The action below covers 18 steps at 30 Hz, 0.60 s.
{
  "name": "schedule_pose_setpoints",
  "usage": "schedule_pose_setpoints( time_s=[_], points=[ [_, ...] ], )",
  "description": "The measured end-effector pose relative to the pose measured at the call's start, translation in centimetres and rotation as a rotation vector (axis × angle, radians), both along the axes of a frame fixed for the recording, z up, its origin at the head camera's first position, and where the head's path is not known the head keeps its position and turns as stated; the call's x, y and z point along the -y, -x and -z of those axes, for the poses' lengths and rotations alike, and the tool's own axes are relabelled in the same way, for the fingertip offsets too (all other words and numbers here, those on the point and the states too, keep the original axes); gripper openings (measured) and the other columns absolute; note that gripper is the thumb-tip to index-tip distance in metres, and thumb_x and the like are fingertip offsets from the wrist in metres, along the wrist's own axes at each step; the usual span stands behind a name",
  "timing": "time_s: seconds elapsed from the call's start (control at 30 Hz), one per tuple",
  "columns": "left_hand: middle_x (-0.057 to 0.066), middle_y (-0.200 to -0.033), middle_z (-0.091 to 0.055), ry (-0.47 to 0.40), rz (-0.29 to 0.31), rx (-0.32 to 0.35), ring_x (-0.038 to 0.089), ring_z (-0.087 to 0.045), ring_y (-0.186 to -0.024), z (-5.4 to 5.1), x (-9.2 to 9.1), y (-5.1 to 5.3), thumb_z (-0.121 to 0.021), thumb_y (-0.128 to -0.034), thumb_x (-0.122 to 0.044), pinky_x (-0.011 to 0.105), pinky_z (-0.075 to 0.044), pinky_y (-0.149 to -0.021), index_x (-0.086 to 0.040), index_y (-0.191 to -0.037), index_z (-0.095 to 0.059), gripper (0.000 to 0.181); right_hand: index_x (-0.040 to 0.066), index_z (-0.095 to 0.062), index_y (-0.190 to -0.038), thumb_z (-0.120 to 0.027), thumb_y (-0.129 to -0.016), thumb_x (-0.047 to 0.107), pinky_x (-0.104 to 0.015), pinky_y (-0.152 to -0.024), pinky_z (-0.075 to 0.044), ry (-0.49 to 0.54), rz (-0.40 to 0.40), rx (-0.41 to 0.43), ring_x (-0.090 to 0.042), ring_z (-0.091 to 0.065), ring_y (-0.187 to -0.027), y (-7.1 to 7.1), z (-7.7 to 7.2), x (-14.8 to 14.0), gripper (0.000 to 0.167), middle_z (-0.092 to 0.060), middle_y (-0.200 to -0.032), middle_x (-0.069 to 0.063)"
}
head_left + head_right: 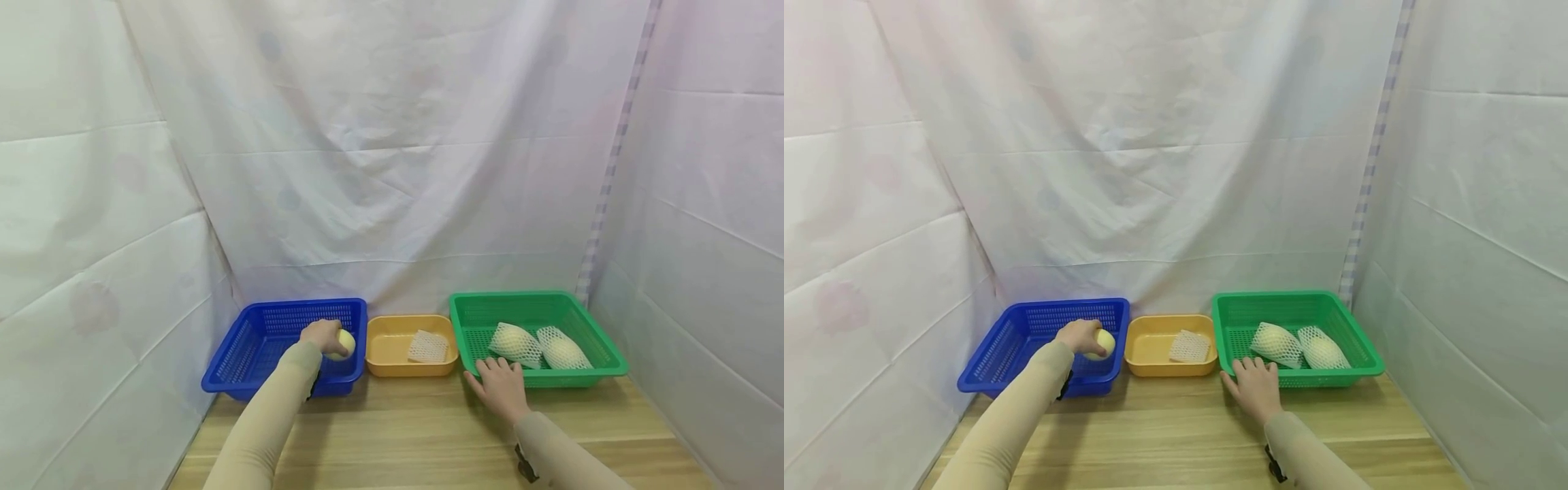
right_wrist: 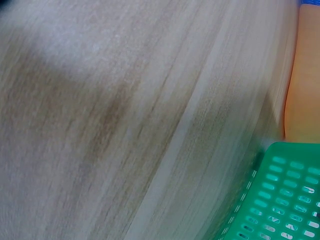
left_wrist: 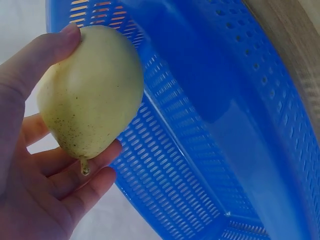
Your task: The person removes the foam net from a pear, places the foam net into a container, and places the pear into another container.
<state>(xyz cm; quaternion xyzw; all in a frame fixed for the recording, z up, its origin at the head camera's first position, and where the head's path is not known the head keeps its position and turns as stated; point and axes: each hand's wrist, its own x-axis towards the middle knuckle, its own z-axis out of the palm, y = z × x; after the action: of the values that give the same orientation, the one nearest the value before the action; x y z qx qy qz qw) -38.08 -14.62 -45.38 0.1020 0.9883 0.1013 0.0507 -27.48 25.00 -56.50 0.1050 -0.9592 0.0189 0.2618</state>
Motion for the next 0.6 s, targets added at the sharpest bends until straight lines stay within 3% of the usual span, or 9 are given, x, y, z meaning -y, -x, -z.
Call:
schedule_pose_setpoints(
  time_s=[0.4,0.6],
  points=[
    [0.004,-0.086,-0.061,0.029,0.0,0.037,0.024,-0.056,-0.078,0.0,-0.3,-1.1,-0.086,-0.0674,-0.036,0.042,-0.049,-0.071,-0.011,-0.105,-0.065,0.05,0.015,-0.065,-0.095,-0.063,-0.09,0.048,-0.042,-0.062,-0.032,0.011,-0.003,-0.005,-0.024,-0.048,-0.072,0.0,-0.1,0.1,0.033,-0.059,-0.084,-0.002],
    [0.004,-0.089,-0.063,0.048,0.002,0.033,0.024,-0.057,-0.079,0.7,-0.3,-1.1,-0.086,-0.0671,-0.038,0.042,-0.05,-0.071,-0.011,-0.112,-0.065,0.057,0.016,-0.065,-0.096,-0.063,-0.089,0.049,-0.042,-0.062,-0.032,0.009,-0.004,-0.012,-0.023,-0.048,-0.072,0.1,0.1,0.0,0.034,-0.06,-0.085,-0.002]
  ],
)
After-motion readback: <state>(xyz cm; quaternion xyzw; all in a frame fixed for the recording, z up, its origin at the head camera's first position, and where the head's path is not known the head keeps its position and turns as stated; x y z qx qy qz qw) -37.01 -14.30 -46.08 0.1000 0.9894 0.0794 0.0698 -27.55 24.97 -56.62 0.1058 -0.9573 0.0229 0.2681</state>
